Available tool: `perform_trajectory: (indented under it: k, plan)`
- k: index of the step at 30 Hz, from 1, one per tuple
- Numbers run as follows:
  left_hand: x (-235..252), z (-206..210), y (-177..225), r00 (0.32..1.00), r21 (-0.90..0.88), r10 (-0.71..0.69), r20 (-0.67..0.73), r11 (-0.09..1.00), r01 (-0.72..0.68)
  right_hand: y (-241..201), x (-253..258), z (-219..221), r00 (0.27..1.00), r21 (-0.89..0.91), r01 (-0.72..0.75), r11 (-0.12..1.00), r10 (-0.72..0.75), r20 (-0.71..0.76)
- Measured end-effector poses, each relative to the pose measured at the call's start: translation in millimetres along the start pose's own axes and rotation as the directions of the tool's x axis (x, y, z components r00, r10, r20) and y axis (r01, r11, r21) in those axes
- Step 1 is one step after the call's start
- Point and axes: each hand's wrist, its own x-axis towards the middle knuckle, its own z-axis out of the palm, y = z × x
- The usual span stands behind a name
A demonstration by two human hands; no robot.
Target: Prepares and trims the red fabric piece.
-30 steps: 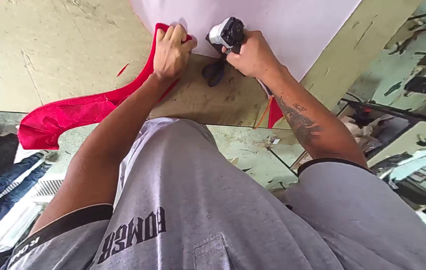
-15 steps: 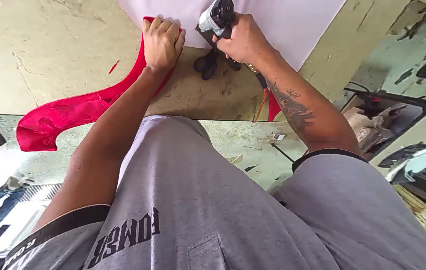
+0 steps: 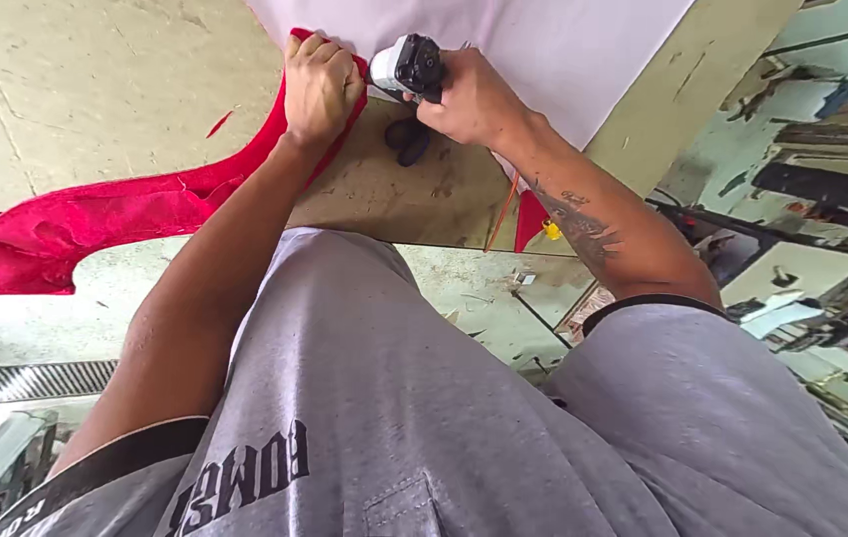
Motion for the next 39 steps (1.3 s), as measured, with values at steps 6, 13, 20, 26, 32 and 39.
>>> perform_trajectory:
  k: [6,13,20,26,32,39]
  plan:
    - [3.3,-11.3,0.2,0.993,-0.055,0.028,0.114,0.998,-0.022,6.6,-5.5,-11.6,0.987,0.040,-0.140,0.989,0.142,-0.069]
    - [3.3,-3.4,0.6,0.979,-0.061,0.110,0.169,0.993,-0.101,21.1,-20.2,-8.4,0.946,0.122,-0.297,0.947,0.310,-0.099]
    - [-6.7,-1.3,-4.1,0.999,-0.144,0.027,0.022,0.989,-0.023,5.0,-16.1,-0.2,0.988,0.082,-0.143,0.986,0.146,-0.039]
    - [-5.0,-6.2,-4.6,0.999,-0.174,0.030,0.045,0.984,-0.022,-4.8,2.2,0.4,0.999,-0.019,-0.043,0.999,0.043,0.026]
    - [-1.6,-13.4,-5.2,0.993,-0.198,0.020,0.115,0.980,0.004,-9.6,6.5,-1.8,0.996,-0.071,-0.065,0.995,0.069,0.052]
    - [-8.1,-30.4,-5.2,0.991,-0.226,-0.035,0.133,0.972,0.065,-12.6,10.4,4.5,0.994,-0.074,-0.087,0.993,0.091,0.061]
